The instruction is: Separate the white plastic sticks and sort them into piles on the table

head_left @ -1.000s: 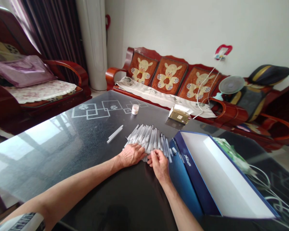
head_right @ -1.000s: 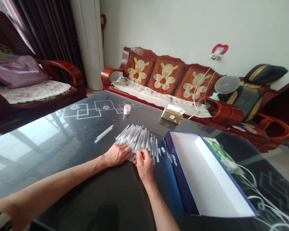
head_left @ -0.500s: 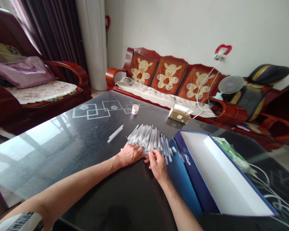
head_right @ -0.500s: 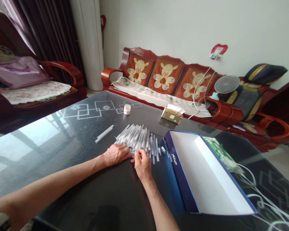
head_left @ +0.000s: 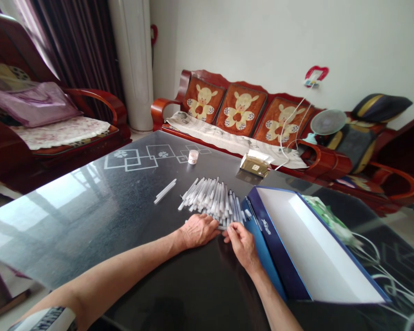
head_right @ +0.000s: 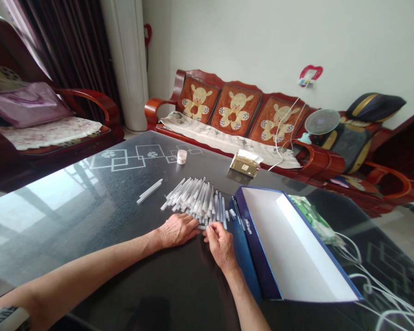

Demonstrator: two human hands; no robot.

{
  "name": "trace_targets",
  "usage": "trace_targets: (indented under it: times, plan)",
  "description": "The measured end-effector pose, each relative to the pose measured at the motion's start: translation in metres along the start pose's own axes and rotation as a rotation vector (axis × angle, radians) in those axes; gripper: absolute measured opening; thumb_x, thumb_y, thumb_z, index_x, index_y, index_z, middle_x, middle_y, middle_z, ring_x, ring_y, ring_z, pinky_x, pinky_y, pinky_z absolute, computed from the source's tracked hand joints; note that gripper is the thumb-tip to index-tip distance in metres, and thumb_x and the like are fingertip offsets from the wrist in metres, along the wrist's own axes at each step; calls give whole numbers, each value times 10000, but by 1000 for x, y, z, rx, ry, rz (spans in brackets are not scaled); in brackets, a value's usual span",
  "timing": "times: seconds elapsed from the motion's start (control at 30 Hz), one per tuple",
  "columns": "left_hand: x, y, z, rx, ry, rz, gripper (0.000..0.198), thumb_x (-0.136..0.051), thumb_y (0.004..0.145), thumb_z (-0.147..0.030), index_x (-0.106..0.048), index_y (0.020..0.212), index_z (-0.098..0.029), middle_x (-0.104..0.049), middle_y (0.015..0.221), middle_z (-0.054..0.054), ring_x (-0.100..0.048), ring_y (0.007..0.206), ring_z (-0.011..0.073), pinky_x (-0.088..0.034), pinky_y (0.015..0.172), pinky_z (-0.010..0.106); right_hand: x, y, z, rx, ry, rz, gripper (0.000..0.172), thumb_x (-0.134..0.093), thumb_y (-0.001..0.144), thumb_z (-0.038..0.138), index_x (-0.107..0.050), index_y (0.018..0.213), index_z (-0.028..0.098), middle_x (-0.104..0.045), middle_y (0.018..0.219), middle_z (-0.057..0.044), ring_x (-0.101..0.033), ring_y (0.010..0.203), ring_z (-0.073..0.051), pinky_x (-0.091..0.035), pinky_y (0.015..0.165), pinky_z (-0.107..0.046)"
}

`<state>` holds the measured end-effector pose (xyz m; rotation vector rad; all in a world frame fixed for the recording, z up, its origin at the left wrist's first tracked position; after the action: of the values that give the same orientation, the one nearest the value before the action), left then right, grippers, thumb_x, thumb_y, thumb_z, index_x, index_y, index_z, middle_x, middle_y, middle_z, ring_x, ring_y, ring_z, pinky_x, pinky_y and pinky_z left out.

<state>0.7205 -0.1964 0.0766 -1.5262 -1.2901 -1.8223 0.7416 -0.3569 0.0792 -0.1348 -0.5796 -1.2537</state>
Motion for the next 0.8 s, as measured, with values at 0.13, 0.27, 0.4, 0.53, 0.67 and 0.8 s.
trace_targets:
  times: [0.13, 0.27, 0.4, 0.53, 0.67, 0.8]
  plan:
    - [-9, 11, 0, 44, 9, 39, 256, -380, 958, -358, -542, 884, -173, -585, 826, 41, -580, 779, 178, -455, 657, 259, 3, 8, -13, 2, 1, -29, 276, -481, 889, 451, -569, 869, 190, -710, 731, -50, -675, 599, -173, -508, 595, -244]
    - [-11, 16, 5, 76, 16, 76, 267, -355, 969, -354, -546, 912, -175, -587, 860, 49, -579, 814, 186, -459, 664, 262, -1, 17, -16, 14, 1, -53, 260, -485, 885, 441, -568, 853, 197, -711, 739, -50, -682, 612, -175, -512, 596, -242]
    - [-7, 19, 6, 124, -3, 99, 293, -342, 973, -357, -553, 911, -163, -599, 878, 60, -582, 819, 183, -453, 645, 251, -1, 21, -11, 17, -4, -75, 247, -494, 875, 432, -571, 840, 200, -713, 732, -52, -686, 610, -182, -516, 585, -243]
    - [4, 9, 12, 113, -18, 78, 282, -349, 970, -358, -556, 929, -170, -600, 866, 47, -578, 800, 173, -445, 626, 244, -7, 18, 0, 34, 9, -69, 230, -491, 880, 417, -571, 855, 203, -716, 739, -51, -690, 617, -182, -520, 591, -243]
    - [13, -13, 33, 92, 10, 60, 334, -350, 966, -399, -579, 894, -166, -587, 823, 46, -569, 762, 165, -440, 627, 247, -29, 18, 10, 88, 2, 29, 198, -485, 890, 383, -566, 848, 207, -720, 754, -41, -689, 627, -169, -515, 603, -236]
    - [11, -20, 55, 85, 2, 32, 388, -347, 961, -453, -609, 886, -177, -577, 817, 42, -565, 759, 157, -427, 611, 233, -42, 27, 11, 131, -28, 36, 185, -490, 887, 364, -562, 822, 206, -710, 719, -30, -669, 583, -153, -499, 579, -229]
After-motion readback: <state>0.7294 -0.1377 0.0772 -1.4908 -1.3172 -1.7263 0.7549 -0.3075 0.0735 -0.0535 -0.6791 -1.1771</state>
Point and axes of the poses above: each hand's wrist, its own y-axis towards the middle knuckle, its own x-axis out of the back of the hand, z = x × y, the point moved 4 cm from there along y, towards the middle knuckle
